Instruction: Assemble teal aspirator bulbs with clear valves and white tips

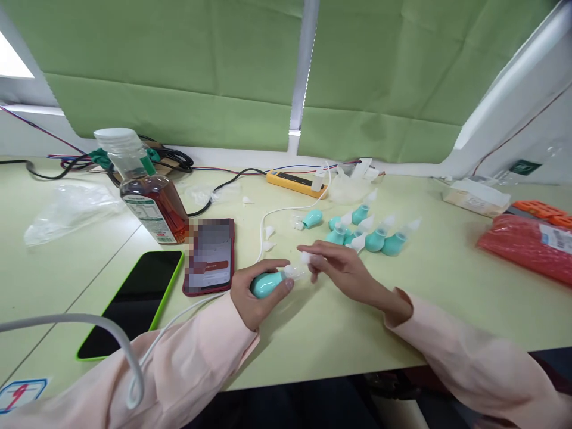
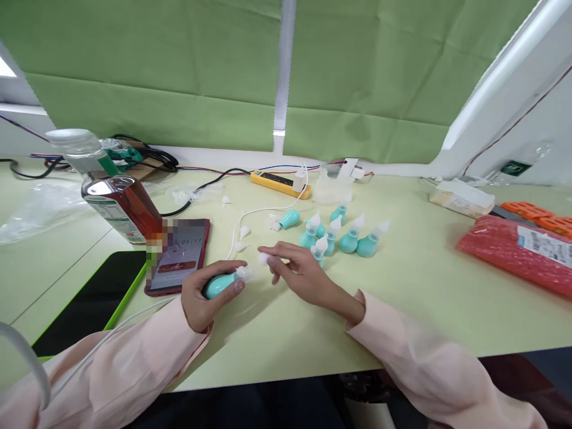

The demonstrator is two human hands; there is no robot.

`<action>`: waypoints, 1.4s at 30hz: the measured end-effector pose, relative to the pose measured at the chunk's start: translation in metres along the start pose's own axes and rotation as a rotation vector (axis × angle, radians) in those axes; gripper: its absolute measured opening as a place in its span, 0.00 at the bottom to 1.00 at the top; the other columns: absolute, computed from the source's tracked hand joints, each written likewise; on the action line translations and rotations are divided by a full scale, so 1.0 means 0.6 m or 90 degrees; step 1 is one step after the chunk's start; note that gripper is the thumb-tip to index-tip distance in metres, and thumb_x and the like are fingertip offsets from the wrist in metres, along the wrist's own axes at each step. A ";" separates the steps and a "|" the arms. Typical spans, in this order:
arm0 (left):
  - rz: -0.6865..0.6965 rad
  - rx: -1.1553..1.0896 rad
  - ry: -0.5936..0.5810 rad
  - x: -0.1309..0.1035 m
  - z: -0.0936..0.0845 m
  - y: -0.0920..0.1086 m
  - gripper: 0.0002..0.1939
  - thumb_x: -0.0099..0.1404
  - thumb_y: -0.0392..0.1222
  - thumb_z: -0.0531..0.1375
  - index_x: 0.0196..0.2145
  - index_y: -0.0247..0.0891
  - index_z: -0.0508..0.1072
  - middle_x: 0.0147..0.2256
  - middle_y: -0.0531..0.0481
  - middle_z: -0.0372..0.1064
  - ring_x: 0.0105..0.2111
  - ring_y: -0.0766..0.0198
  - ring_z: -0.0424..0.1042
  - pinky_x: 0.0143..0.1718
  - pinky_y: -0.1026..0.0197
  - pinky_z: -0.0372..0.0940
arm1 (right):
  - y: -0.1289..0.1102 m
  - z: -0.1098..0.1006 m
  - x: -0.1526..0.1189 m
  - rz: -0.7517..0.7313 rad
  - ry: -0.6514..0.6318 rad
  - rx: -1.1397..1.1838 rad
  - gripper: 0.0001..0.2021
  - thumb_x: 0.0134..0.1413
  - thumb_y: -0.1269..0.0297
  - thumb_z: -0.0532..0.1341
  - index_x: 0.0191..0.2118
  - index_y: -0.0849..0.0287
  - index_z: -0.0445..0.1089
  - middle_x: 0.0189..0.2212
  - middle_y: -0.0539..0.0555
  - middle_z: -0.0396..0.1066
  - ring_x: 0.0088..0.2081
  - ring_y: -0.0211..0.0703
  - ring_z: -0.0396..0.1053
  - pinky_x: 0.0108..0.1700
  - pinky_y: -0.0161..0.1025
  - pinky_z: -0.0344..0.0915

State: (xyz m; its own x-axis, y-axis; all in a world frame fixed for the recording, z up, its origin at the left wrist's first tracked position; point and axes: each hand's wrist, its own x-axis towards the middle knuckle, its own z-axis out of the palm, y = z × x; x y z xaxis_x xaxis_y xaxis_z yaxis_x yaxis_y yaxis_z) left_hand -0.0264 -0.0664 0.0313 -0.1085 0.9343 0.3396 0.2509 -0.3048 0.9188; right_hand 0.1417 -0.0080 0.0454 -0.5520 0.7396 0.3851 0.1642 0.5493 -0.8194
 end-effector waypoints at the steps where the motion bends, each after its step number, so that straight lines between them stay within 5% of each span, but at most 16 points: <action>1: -0.008 -0.008 -0.002 0.000 0.000 0.000 0.09 0.48 0.40 0.61 0.28 0.34 0.74 0.28 0.49 0.72 0.27 0.64 0.69 0.27 0.67 0.63 | -0.005 -0.007 -0.010 0.018 -0.007 0.074 0.12 0.53 0.66 0.52 0.43 0.59 0.67 0.25 0.49 0.60 0.21 0.30 0.63 0.23 0.33 0.66; 5: 0.007 -0.025 -0.052 -0.004 0.001 0.000 0.08 0.47 0.40 0.61 0.25 0.33 0.74 0.24 0.48 0.72 0.22 0.65 0.68 0.22 0.67 0.62 | -0.015 -0.019 -0.031 0.065 -0.041 0.213 0.09 0.47 0.69 0.59 0.36 0.61 0.71 0.22 0.50 0.65 0.20 0.31 0.64 0.20 0.33 0.65; 18: 0.062 0.015 -0.138 -0.003 0.001 -0.006 0.09 0.48 0.42 0.59 0.24 0.33 0.73 0.19 0.49 0.68 0.17 0.68 0.62 0.18 0.66 0.57 | -0.020 -0.025 -0.036 -0.077 -0.044 0.023 0.12 0.42 0.76 0.61 0.37 0.58 0.71 0.20 0.50 0.68 0.21 0.32 0.64 0.18 0.29 0.60; 23: -0.078 -0.049 -0.127 -0.006 0.007 -0.012 0.10 0.45 0.42 0.63 0.24 0.32 0.74 0.21 0.48 0.71 0.20 0.65 0.66 0.20 0.66 0.60 | -0.010 -0.035 -0.031 -0.120 -0.138 -0.006 0.10 0.43 0.75 0.61 0.35 0.61 0.71 0.19 0.51 0.68 0.21 0.32 0.64 0.22 0.30 0.62; 28: -0.198 -0.167 -0.191 0.001 0.009 -0.023 0.12 0.41 0.42 0.65 0.25 0.31 0.76 0.25 0.45 0.73 0.24 0.61 0.69 0.22 0.64 0.63 | -0.004 -0.035 -0.032 -0.183 -0.140 -0.085 0.07 0.44 0.72 0.61 0.33 0.62 0.71 0.22 0.52 0.69 0.21 0.31 0.63 0.22 0.30 0.60; 34: -0.152 -0.175 -0.252 0.006 0.007 -0.029 0.10 0.43 0.41 0.64 0.25 0.32 0.76 0.23 0.47 0.71 0.23 0.64 0.68 0.21 0.65 0.61 | -0.003 -0.034 -0.036 -0.181 -0.193 -0.106 0.06 0.48 0.69 0.58 0.32 0.63 0.71 0.20 0.52 0.67 0.20 0.30 0.62 0.21 0.28 0.58; 42: -0.020 -0.094 -0.238 0.003 0.012 -0.037 0.09 0.48 0.40 0.62 0.25 0.31 0.76 0.24 0.44 0.71 0.23 0.63 0.68 0.22 0.65 0.61 | 0.005 -0.032 -0.040 -0.137 -0.221 -0.132 0.06 0.49 0.69 0.57 0.30 0.64 0.71 0.18 0.51 0.64 0.19 0.30 0.57 0.21 0.29 0.55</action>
State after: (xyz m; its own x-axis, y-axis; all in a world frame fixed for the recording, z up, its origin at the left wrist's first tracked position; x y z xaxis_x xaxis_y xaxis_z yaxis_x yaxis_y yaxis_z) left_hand -0.0253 -0.0564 0.0103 0.2500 0.9381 0.2398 0.1088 -0.2733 0.9558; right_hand 0.1712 -0.0164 0.0418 -0.8271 0.4457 0.3426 0.1572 0.7685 -0.6203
